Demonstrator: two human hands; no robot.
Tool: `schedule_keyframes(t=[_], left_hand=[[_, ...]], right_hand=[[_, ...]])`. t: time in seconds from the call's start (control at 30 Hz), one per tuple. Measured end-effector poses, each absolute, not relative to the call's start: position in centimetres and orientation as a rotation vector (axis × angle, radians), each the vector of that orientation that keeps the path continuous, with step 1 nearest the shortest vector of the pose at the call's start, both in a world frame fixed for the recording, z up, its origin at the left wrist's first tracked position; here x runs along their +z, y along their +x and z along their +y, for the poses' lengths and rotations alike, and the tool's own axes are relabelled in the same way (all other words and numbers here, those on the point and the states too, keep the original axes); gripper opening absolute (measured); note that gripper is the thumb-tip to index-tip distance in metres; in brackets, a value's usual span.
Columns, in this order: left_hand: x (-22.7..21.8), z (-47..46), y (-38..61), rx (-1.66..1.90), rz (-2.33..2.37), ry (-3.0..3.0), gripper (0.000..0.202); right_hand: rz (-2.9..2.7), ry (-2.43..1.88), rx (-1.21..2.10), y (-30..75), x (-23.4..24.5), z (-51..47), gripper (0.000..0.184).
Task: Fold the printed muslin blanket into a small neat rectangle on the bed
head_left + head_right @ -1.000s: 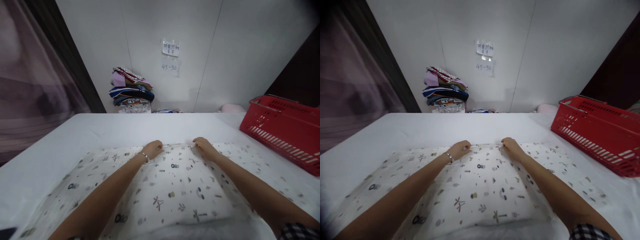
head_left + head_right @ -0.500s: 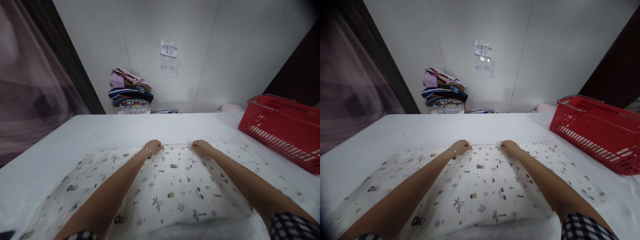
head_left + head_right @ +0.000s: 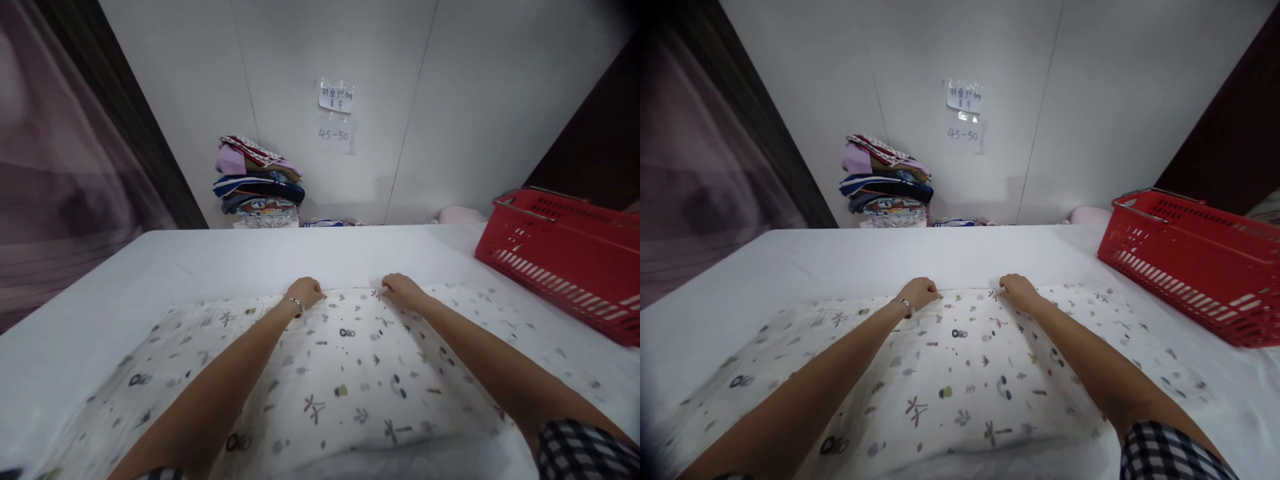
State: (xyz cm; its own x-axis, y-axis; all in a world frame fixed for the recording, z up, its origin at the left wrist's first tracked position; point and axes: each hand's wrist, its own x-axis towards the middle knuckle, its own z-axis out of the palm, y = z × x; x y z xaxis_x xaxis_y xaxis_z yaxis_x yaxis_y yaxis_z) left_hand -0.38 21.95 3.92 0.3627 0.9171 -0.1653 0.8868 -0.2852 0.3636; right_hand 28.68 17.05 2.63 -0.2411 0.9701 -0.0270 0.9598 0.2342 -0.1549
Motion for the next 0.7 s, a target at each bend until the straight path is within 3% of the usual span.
schedule_keyframes(t=[0.3, 0.57, 0.7], left_hand=[[4.0, 21.3, -1.0, 0.287, 1.49, 2.306, 0.011], [3.0, 22.5, -0.1, 0.098, 1.615, 2.173, 0.005], [2.4, 23.2, -0.1, 0.129, 1.642, 2.134, 0.021]], right_hand=[[-2.394, -1.823, 0.21, 28.9, 2.7, 16.7, 0.011], [-2.272, -1.978, 0.398, 29.1, 2.1, 17.9, 0.009], [-2.227, -1.986, 0.404, 29.4, 1.6, 18.3, 0.01]])
